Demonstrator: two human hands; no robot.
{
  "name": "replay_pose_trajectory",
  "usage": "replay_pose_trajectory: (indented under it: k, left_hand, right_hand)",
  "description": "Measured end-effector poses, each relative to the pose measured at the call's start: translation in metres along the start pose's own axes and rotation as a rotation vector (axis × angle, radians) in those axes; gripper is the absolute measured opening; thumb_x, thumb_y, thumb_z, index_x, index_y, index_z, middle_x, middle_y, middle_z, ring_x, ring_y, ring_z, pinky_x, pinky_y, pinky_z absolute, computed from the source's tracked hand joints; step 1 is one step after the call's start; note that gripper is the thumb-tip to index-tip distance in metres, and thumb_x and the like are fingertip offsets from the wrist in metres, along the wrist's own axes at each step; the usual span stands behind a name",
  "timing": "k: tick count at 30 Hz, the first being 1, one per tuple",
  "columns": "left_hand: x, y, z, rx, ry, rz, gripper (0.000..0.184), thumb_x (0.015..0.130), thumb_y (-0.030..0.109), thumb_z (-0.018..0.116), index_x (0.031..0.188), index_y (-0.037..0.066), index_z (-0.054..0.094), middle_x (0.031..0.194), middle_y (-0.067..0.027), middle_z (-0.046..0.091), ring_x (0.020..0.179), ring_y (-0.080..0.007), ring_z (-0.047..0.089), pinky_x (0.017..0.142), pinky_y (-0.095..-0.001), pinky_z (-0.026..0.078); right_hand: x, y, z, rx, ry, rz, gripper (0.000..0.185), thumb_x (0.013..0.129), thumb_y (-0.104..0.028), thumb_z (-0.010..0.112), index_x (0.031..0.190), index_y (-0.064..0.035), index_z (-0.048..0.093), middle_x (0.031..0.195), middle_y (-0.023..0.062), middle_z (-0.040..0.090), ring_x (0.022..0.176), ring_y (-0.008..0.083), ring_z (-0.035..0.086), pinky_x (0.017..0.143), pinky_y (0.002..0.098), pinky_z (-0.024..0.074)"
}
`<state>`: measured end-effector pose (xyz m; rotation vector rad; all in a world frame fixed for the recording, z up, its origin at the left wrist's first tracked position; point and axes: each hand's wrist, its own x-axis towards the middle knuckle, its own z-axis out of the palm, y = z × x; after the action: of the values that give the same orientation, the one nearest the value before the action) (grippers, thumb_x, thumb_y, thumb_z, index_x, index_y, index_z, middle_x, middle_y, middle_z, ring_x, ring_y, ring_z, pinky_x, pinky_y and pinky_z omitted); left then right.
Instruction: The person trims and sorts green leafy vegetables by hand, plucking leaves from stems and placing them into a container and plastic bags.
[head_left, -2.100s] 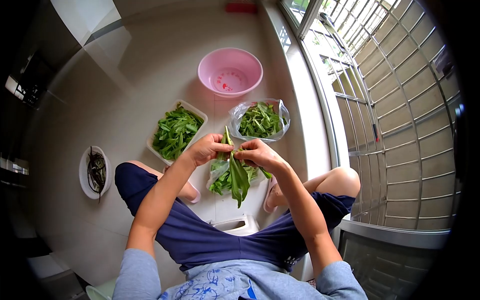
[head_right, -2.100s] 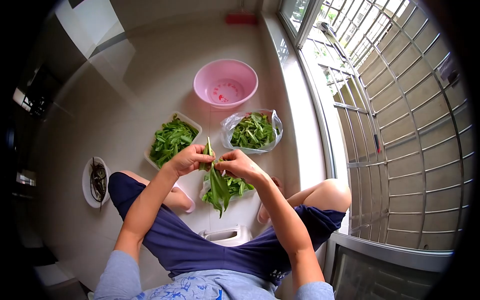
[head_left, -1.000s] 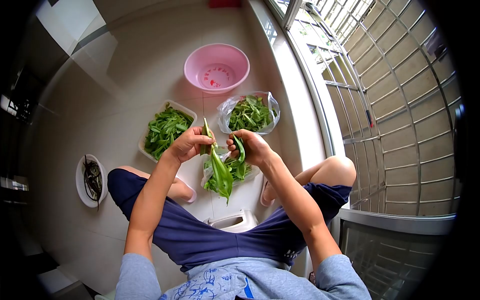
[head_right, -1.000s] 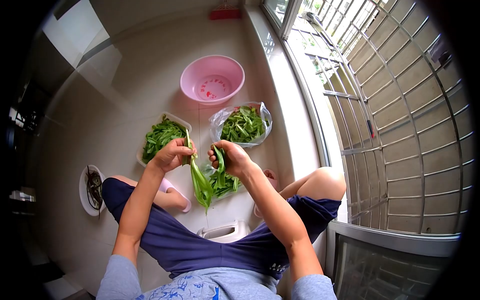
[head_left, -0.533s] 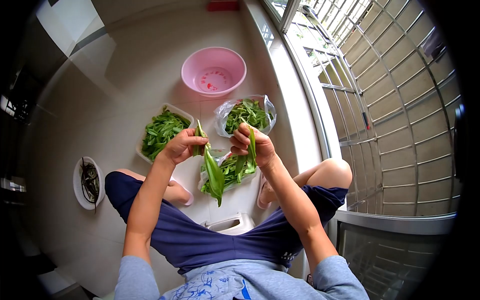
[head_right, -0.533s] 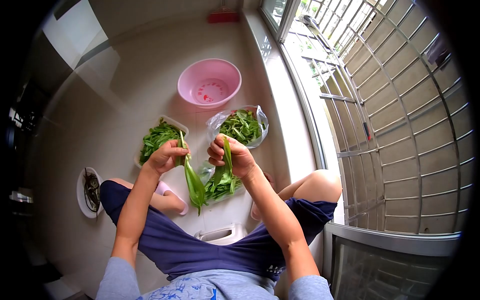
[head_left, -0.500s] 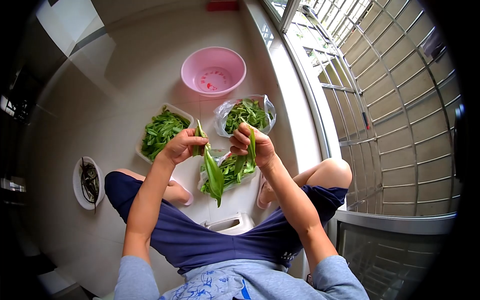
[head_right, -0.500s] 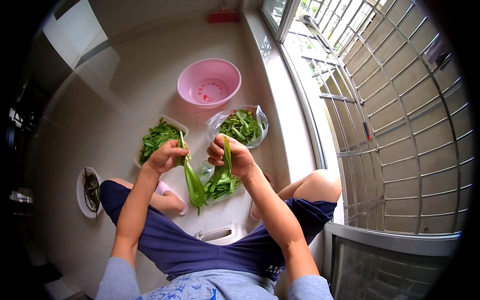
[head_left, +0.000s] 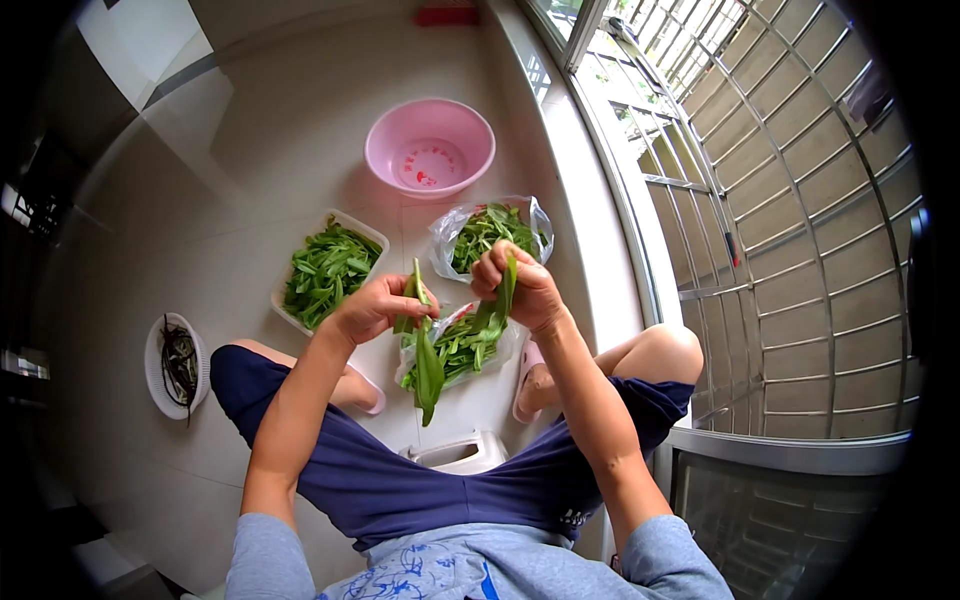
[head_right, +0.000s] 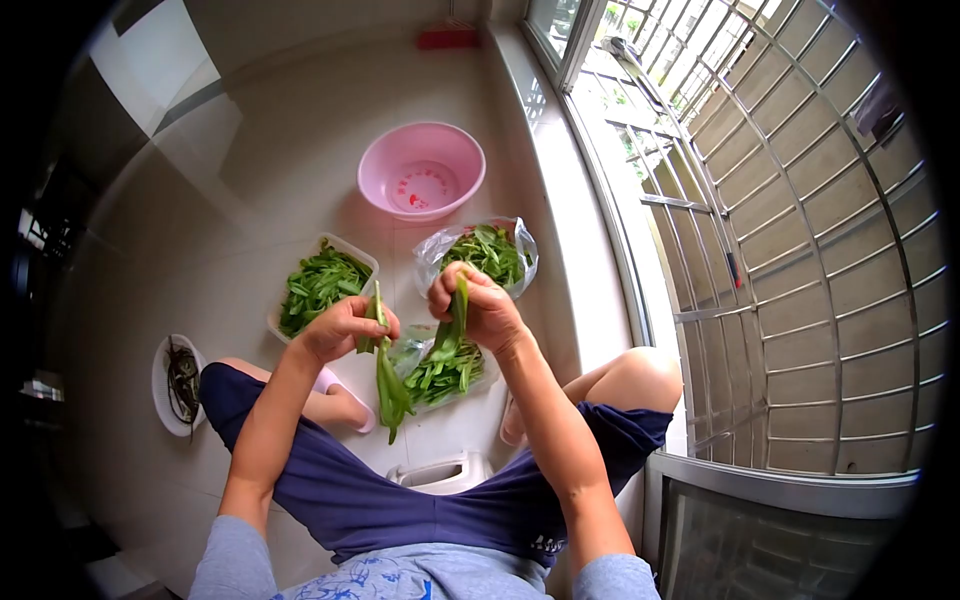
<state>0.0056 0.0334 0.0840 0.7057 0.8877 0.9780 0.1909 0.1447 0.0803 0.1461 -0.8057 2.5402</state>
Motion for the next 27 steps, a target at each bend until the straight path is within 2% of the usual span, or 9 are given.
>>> replay_pose_trajectory:
  k: [3, 5, 6, 7, 10, 14, 16, 22, 27]
  left_hand:
    - [-0.001, -0.002, 0.013, 0.015, -0.012, -0.054, 0.020, 0.070, 0.007, 0.053, 0.089, 0.001, 0.053, 0.096, -0.0152, 0.055, 0.076, -0.0156, 0.054, 0.065, -0.0243, 0.041]
    - [0.005, -0.012, 0.019, -0.076, -0.041, -0.043, 0.024, 0.072, 0.007, 0.053, 0.095, 0.000, 0.050, 0.099, -0.0161, 0.053, 0.078, -0.0161, 0.055, 0.067, -0.0251, 0.042]
    - [0.008, -0.019, 0.018, -0.170, -0.052, -0.050, 0.025, 0.073, 0.007, 0.052, 0.097, 0.000, 0.049, 0.100, -0.0153, 0.053, 0.082, -0.0169, 0.055, 0.073, -0.0276, 0.042]
    - [0.012, -0.025, 0.017, -0.172, -0.047, -0.045, 0.025, 0.073, 0.007, 0.052, 0.097, 0.000, 0.049, 0.100, -0.0153, 0.053, 0.082, -0.0169, 0.055, 0.073, -0.0276, 0.042]
    - [0.016, -0.030, 0.019, -0.336, 0.046, -0.014, 0.023, 0.074, 0.009, 0.054, 0.096, 0.002, 0.050, 0.087, -0.0069, 0.057, 0.079, -0.0159, 0.056, 0.071, -0.0291, 0.044]
    - [0.013, -0.021, 0.022, -0.341, 0.084, -0.009, 0.024, 0.074, 0.009, 0.055, 0.097, 0.003, 0.050, 0.087, -0.0071, 0.057, 0.078, -0.0158, 0.056, 0.072, -0.0294, 0.044]
    - [0.012, -0.023, 0.019, -0.316, 0.046, -0.062, 0.026, 0.075, 0.009, 0.053, 0.099, 0.001, 0.049, 0.093, -0.0100, 0.056, 0.086, -0.0171, 0.054, 0.078, -0.0303, 0.042]
    - [0.014, -0.023, 0.025, -0.307, 0.011, -0.062, 0.027, 0.075, 0.009, 0.053, 0.101, 0.002, 0.048, 0.097, -0.0103, 0.055, 0.087, -0.0157, 0.054, 0.077, -0.0277, 0.042]
    - [0.017, -0.026, 0.028, -0.348, 0.052, -0.026, 0.024, 0.074, 0.008, 0.054, 0.096, 0.003, 0.049, 0.087, -0.0060, 0.056, 0.079, -0.0129, 0.055, 0.072, -0.0263, 0.044]
  right_hand:
    - [0.001, -0.006, -0.002, -0.175, 0.241, -0.032, 0.011, 0.077, -0.017, 0.048, 0.076, -0.0079, 0.043, 0.069, 0.0043, 0.043, 0.061, 0.0136, 0.036, 0.056, 0.0224, 0.0299]
    - [0.005, -0.004, -0.003, -0.187, 0.232, -0.041, 0.010, 0.079, -0.017, 0.047, 0.078, -0.0078, 0.044, 0.071, 0.0045, 0.044, 0.064, 0.0136, 0.037, 0.059, 0.0226, 0.0306]
    - [0.006, -0.003, -0.002, -0.223, 0.253, -0.057, 0.010, 0.080, -0.018, 0.046, 0.078, -0.0077, 0.044, 0.071, 0.0046, 0.044, 0.064, 0.0135, 0.038, 0.060, 0.0228, 0.0312]
    - [0.006, -0.001, 0.000, -0.260, 0.276, -0.073, 0.011, 0.081, -0.018, 0.046, 0.078, -0.0077, 0.045, 0.072, 0.0046, 0.044, 0.065, 0.0134, 0.039, 0.061, 0.0230, 0.0318]
    - [0.008, 0.002, 0.003, -0.345, 0.272, -0.066, 0.014, 0.082, -0.019, 0.045, 0.078, -0.0062, 0.046, 0.074, 0.0043, 0.045, 0.068, 0.0120, 0.041, 0.063, 0.0219, 0.0332]
    - [0.011, 0.002, 0.006, -0.477, 0.279, -0.075, 0.015, 0.084, -0.018, 0.043, 0.078, -0.0046, 0.046, 0.076, 0.0042, 0.046, 0.071, 0.0107, 0.042, 0.066, 0.0213, 0.0343]
    - [0.011, 0.003, 0.008, -0.522, 0.291, -0.076, 0.015, 0.084, -0.017, 0.042, 0.078, -0.0044, 0.046, 0.076, 0.0042, 0.047, 0.072, 0.0108, 0.043, 0.067, 0.0216, 0.0346]
    - [0.013, 0.005, 0.018, -0.708, 0.315, -0.121, 0.016, 0.085, -0.014, 0.039, 0.079, -0.0030, 0.048, 0.077, 0.0025, 0.051, 0.075, 0.0086, 0.047, 0.070, 0.0212, 0.0368]
    - [0.016, 0.009, 0.029, -0.811, 0.296, -0.202, 0.015, 0.085, -0.013, 0.038, 0.080, -0.0030, 0.048, 0.074, 0.0020, 0.051, 0.072, 0.0076, 0.046, 0.067, 0.0193, 0.0362]
